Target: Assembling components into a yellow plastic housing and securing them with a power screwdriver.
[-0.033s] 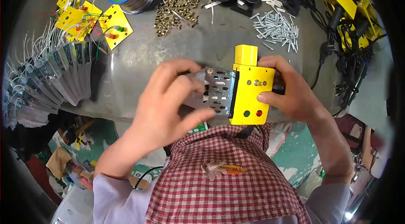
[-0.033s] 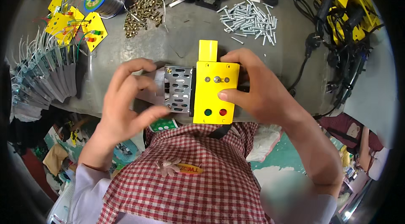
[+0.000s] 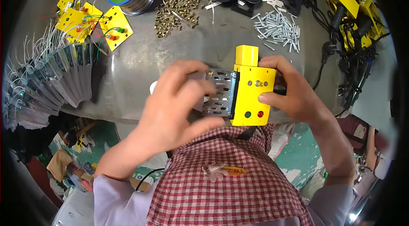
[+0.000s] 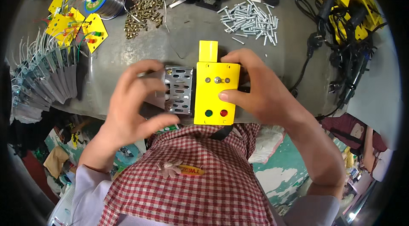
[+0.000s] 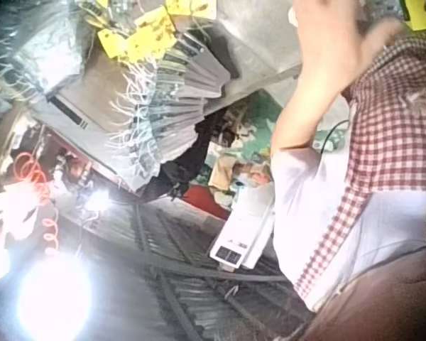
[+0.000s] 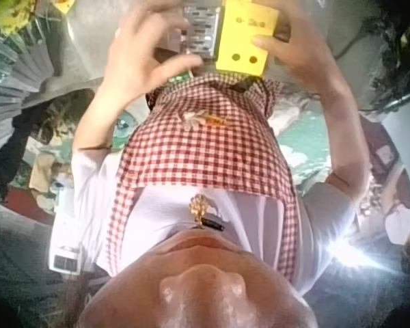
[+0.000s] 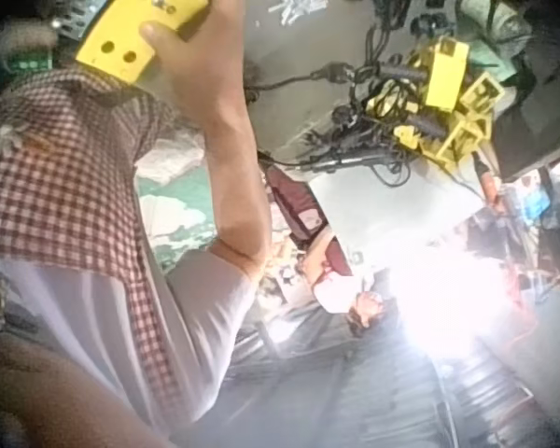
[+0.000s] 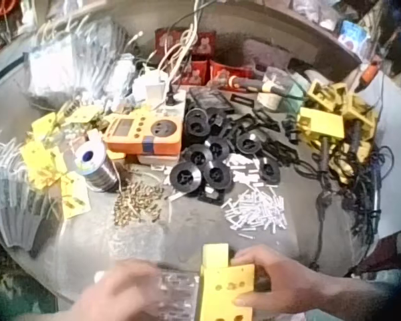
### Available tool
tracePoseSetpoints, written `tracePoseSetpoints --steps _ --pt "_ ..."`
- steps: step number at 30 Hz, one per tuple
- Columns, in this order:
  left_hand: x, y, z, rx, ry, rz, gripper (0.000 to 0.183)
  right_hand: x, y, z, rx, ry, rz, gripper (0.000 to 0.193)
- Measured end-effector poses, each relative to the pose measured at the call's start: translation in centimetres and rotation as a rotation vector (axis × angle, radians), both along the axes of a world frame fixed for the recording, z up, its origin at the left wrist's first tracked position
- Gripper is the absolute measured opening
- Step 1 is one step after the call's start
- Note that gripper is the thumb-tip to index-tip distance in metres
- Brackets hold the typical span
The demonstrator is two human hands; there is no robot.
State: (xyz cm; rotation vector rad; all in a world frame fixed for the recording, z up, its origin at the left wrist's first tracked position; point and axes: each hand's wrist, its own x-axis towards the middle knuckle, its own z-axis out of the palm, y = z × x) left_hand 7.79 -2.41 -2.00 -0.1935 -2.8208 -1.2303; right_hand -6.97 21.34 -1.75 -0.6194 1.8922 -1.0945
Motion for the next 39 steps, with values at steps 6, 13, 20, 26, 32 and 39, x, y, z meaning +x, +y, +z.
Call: tracePoseSetpoints --steps 6,13,20,26,32,39 --pt "-1.6 4.0 -0.8 -0.263 0.084 -0.069 0.070 0.6 0.3 -0.7 -0.049 0.235 0.017 0.053" --pt "-0.3 4.9 -1.8 -0.324 0.071 0.032 0.074 -1.7 4.1 0.1 -0.236 0.459 -0.370 0.032" --pt "-0.3 5.5 -1.9 -0.276 0.073 0.037 0.073 -12.0 31.2 -3.0 1.023 1.160 -0.897 0.058" --pt "-0.8 5.1 -0.9 -0.297 0.073 -0.024 0.074 -12.8 38.0 -3.1 0.581 0.828 -0.991 0.067" --pt "-1.8 2.2 0.2 -0.068 0.161 0.109 0.037 -9.6 33.1 4.6 -0.908 0.094 -1.112 0.057" --pt "-5.9 -2.0 -2.3 -0.324 0.167 0.385 0.014 -2.8 18.7 4.8 -1.075 0.269 -0.674 0.111"
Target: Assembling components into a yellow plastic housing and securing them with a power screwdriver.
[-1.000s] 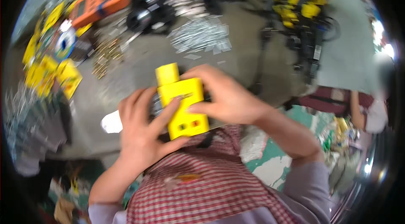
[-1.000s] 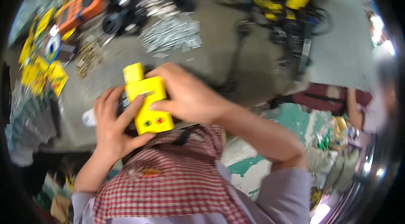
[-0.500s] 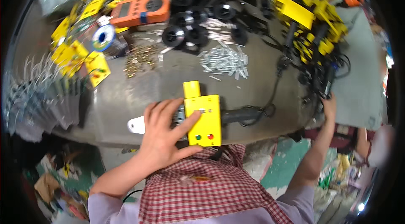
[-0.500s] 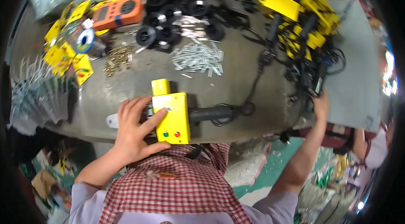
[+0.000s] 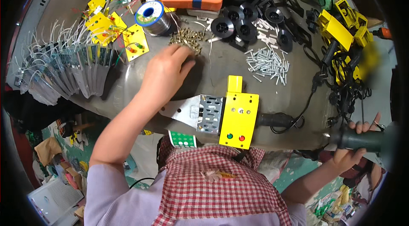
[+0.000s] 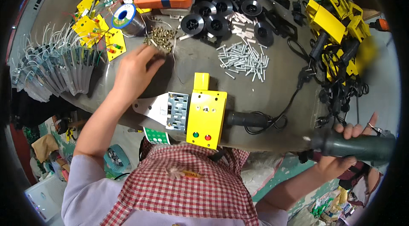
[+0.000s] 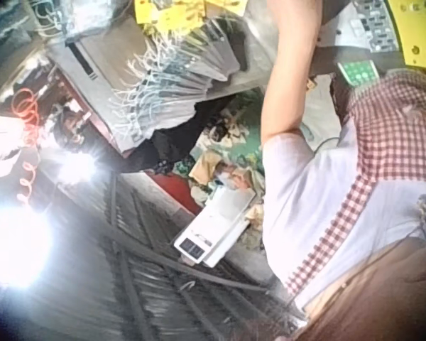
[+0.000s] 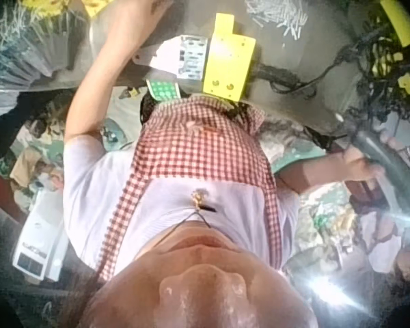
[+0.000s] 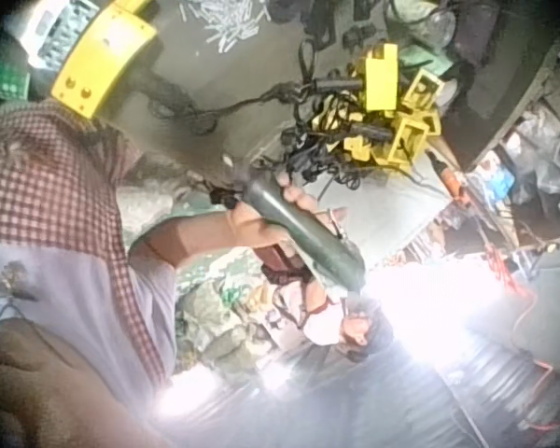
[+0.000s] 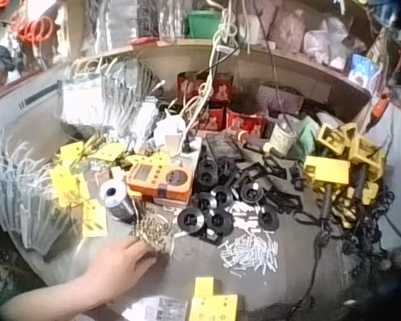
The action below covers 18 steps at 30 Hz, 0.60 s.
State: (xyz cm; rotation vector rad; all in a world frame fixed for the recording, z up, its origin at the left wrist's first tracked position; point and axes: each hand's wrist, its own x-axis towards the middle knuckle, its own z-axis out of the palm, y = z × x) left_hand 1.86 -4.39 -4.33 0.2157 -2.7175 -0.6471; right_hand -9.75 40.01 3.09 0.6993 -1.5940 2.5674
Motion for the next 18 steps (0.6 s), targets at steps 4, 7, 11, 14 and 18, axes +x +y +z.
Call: tracePoseSetpoints --steps 4,7,11,14,18 --pt "-1.9 -0.9 -1.5 -0.197 0.055 -0.124 0.015 1.6 -6.7 1.6 0.044 0.135 0.040 0.113" --pt "-2.0 -1.2 -1.4 -0.177 0.067 -0.191 0.016 2.8 -9.8 2.2 -0.056 0.185 0.154 0.111" --pt "-0.3 -0.8 0.4 0.051 0.040 -0.146 0.012 3.9 -11.7 2.4 -0.129 0.149 0.220 0.104" --pt "3.1 1.4 2.8 0.670 -0.132 -0.078 0.011 5.0 -14.3 1.5 -0.226 0.105 0.192 0.100" --pt "5.9 5.0 2.8 1.524 -0.367 -0.230 0.015 5.9 -17.5 1.1 -0.411 -0.041 0.322 0.089"
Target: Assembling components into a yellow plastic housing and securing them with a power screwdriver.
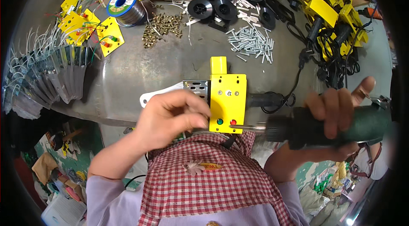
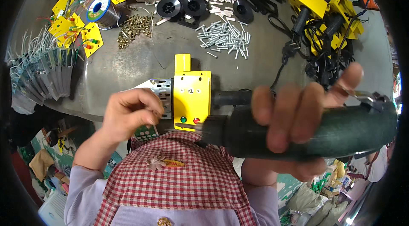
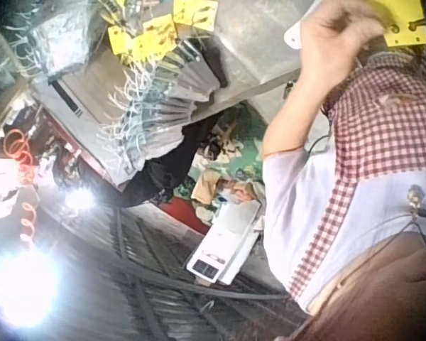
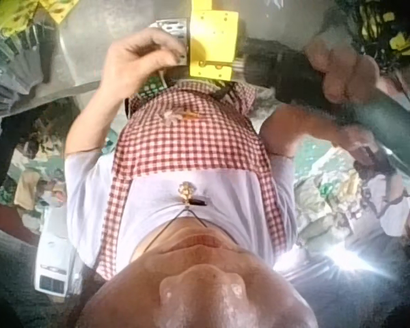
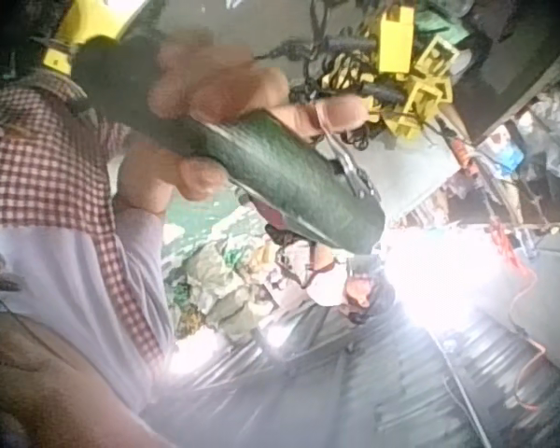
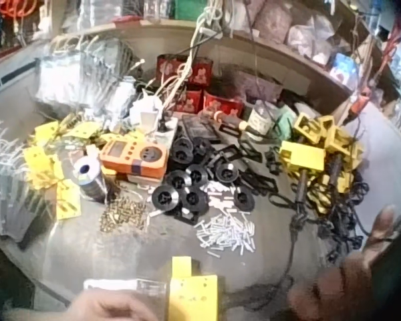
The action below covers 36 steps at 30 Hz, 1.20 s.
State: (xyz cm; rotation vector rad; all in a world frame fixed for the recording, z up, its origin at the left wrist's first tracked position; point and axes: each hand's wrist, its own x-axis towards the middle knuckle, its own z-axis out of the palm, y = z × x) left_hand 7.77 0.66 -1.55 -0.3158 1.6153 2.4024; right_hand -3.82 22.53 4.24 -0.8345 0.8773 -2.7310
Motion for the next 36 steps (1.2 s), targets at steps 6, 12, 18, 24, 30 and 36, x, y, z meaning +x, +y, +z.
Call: tracePoseSetpoints --steps 6,12,18,24,30,36 --pt "0.4 1.2 -0.8 -0.145 0.297 0.039 0.016 1.1 -2.1 -0.2 0.055 -0.047 0.001 0.088" --pt "0.5 1.5 -0.9 -0.134 0.315 0.059 0.015 1.5 -2.2 -0.1 0.111 -0.022 -0.030 0.091" --pt "-0.2 2.2 -0.4 -0.420 0.440 0.116 0.014 1.2 -2.3 -0.1 0.027 0.113 0.013 0.090" --pt "-1.4 2.4 -0.2 -0.786 0.629 0.197 0.033 -0.9 -0.4 0.1 0.225 0.194 -0.150 0.089" --pt "0.9 3.6 -3.0 -1.313 0.546 -0.030 0.058 -2.8 -1.5 -0.8 0.376 0.341 -0.169 0.090" --pt "0.2 3.7 -3.1 -1.353 0.501 -0.039 0.059 -3.2 -3.8 -1.9 0.567 0.418 -0.091 0.095"
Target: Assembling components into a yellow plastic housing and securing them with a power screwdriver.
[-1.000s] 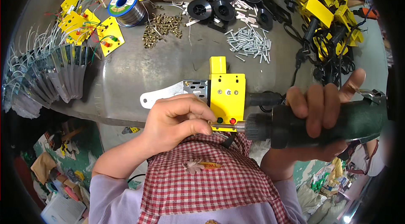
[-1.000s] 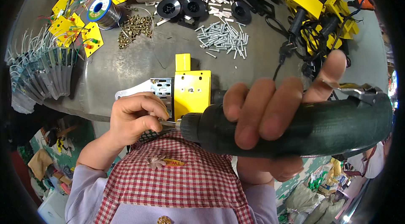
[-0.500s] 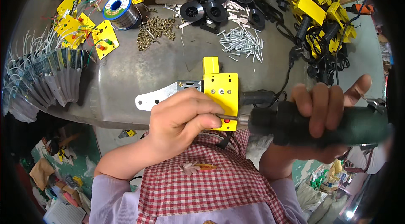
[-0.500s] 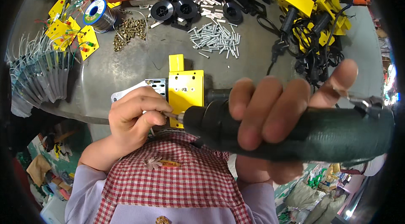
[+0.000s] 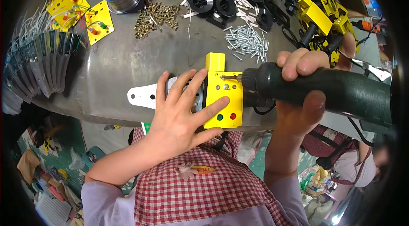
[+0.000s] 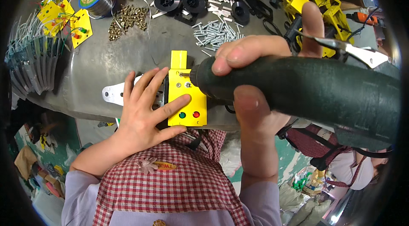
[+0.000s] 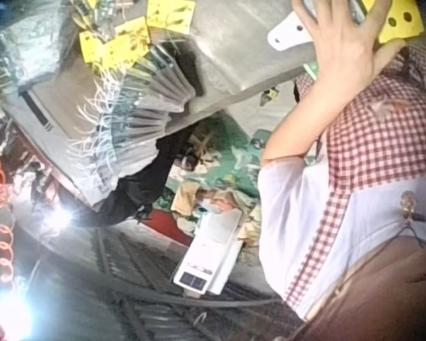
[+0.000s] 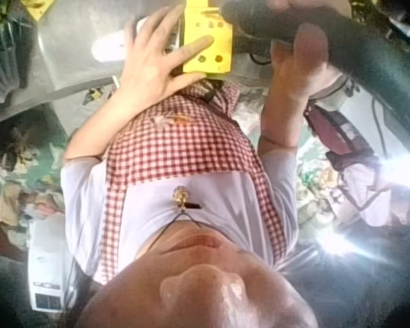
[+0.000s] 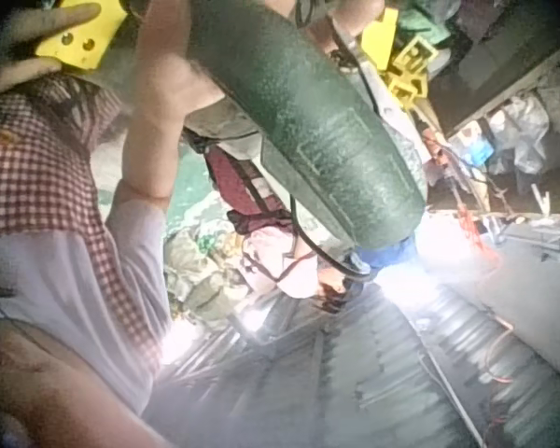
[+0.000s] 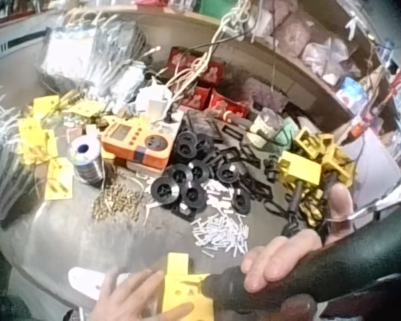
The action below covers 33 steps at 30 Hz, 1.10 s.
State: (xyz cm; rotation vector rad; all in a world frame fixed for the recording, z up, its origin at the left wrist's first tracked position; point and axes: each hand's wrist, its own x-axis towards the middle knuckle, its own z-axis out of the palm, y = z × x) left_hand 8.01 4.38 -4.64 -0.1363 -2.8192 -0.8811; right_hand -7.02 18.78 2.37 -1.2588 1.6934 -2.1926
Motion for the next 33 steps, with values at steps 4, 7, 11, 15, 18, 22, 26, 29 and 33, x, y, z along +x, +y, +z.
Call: tracePoseSetpoints --steps 4,7,11,15,18,22,26,29,33 --pt "-0.1 -0.3 0.2 0.027 -0.017 -0.015 0.056 -0.3 -0.3 0.3 0.053 0.003 0.016 0.097" --pt "-0.3 -0.8 0.4 0.045 -0.033 -0.049 0.054 -0.3 -0.7 0.6 0.068 -0.010 0.004 0.097" --pt "-0.6 -1.1 0.9 0.056 -0.038 -0.099 0.053 -0.3 -1.2 1.2 0.032 -0.071 -0.084 0.106" --pt "-0.7 -1.2 1.0 0.109 -0.058 -0.106 0.057 -0.5 -1.1 1.3 0.056 -0.058 -0.093 0.105" --pt "-0.7 -1.0 0.4 0.145 -0.001 -0.057 0.059 -0.3 -0.9 1.5 0.104 -0.058 -0.097 0.100" --pt "-1.2 -1.7 0.5 0.148 -0.014 -0.107 0.059 -0.2 -1.0 1.9 0.206 -0.055 -0.106 0.096" --pt "-1.4 -1.7 0.9 0.112 -0.031 -0.128 0.058 -0.3 -1.0 1.9 0.223 -0.048 -0.096 0.098" --pt "-1.4 -1.5 0.9 0.107 -0.036 -0.130 0.057 -0.5 -1.2 1.8 0.243 -0.036 -0.101 0.100" --pt "-1.5 -1.5 0.4 0.129 -0.011 -0.124 0.056 -0.8 -1.5 1.3 0.237 -0.044 -0.043 0.101"
